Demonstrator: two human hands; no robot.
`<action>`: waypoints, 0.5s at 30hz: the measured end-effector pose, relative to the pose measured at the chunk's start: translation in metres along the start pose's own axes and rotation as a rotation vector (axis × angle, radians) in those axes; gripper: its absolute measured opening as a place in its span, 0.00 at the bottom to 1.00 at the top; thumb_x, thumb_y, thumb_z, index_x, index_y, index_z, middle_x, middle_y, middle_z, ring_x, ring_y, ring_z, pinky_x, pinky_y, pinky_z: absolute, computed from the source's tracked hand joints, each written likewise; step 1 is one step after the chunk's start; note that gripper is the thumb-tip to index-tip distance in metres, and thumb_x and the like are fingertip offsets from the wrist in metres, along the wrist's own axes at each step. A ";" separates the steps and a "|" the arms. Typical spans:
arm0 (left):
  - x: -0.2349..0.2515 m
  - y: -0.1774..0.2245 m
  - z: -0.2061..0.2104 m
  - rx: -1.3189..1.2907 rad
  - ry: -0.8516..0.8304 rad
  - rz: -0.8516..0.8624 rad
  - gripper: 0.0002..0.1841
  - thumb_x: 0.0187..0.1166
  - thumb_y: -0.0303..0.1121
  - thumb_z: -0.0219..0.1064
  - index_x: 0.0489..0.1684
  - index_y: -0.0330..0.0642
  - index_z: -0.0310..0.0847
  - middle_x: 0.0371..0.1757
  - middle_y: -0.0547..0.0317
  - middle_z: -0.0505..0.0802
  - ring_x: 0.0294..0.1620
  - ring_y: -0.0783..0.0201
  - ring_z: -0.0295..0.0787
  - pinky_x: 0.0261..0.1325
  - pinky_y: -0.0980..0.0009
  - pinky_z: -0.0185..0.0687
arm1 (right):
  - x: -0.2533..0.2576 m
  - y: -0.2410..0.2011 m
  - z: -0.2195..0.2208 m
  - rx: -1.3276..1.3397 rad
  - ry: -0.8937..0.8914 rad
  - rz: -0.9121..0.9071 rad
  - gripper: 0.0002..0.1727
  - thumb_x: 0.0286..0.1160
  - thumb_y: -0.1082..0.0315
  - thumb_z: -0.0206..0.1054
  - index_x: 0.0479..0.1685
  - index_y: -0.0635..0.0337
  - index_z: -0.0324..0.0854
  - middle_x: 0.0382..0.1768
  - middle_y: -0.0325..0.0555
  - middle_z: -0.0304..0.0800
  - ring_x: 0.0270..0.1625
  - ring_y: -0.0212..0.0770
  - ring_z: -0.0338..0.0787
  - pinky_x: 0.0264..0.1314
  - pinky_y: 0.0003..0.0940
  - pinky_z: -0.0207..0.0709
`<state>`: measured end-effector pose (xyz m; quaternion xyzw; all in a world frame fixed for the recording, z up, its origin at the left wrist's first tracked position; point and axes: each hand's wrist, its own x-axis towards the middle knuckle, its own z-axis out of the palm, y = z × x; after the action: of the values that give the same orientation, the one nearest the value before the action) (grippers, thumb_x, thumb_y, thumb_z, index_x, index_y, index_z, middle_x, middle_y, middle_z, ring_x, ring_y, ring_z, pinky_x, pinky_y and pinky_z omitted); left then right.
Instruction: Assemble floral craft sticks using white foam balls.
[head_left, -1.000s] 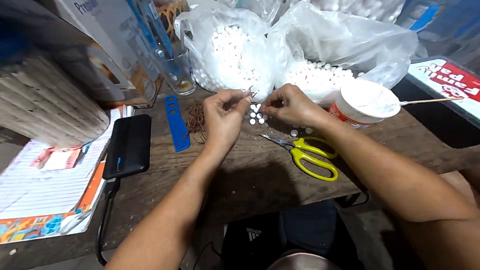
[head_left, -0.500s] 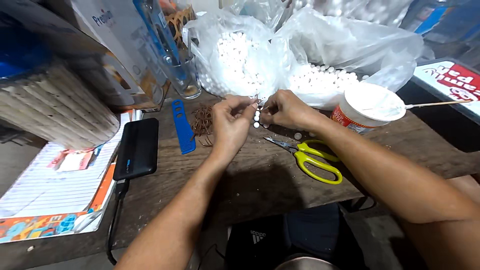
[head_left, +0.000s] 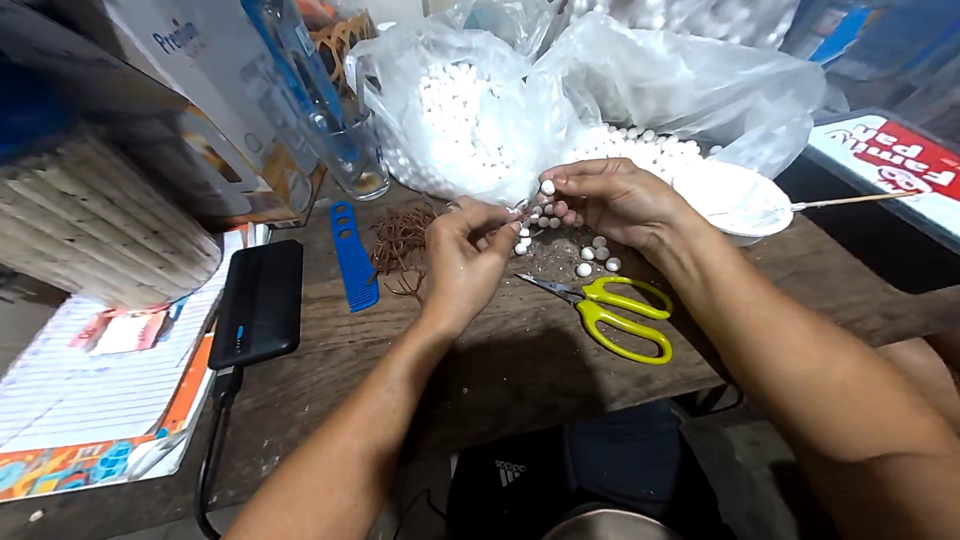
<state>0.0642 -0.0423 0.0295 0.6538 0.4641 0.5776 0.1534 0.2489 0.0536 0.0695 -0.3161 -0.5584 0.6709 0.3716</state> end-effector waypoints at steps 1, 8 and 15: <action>0.000 0.000 0.001 -0.003 -0.002 0.005 0.02 0.75 0.19 0.71 0.38 0.32 0.89 0.35 0.58 0.87 0.31 0.80 0.80 0.33 0.87 0.75 | 0.000 0.000 0.000 -0.010 -0.004 0.000 0.13 0.86 0.77 0.56 0.41 0.62 0.87 0.30 0.37 0.92 0.27 0.25 0.88 0.31 0.18 0.83; -0.001 -0.001 0.003 0.024 0.007 0.048 0.03 0.74 0.19 0.70 0.37 0.32 0.90 0.35 0.57 0.88 0.33 0.79 0.81 0.37 0.87 0.76 | -0.004 0.003 0.005 -0.164 0.013 -0.182 0.12 0.75 0.81 0.62 0.36 0.59 0.90 0.29 0.32 0.92 0.28 0.23 0.85 0.32 0.18 0.80; -0.001 0.000 0.003 0.027 0.017 0.050 0.03 0.75 0.20 0.70 0.38 0.32 0.90 0.34 0.57 0.87 0.32 0.80 0.80 0.36 0.88 0.75 | -0.006 0.005 0.006 -0.230 0.001 -0.311 0.12 0.70 0.84 0.66 0.35 0.58 0.92 0.30 0.29 0.94 0.29 0.20 0.87 0.35 0.17 0.82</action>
<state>0.0674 -0.0420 0.0279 0.6623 0.4565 0.5805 0.1260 0.2464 0.0445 0.0658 -0.2667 -0.6735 0.5369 0.4325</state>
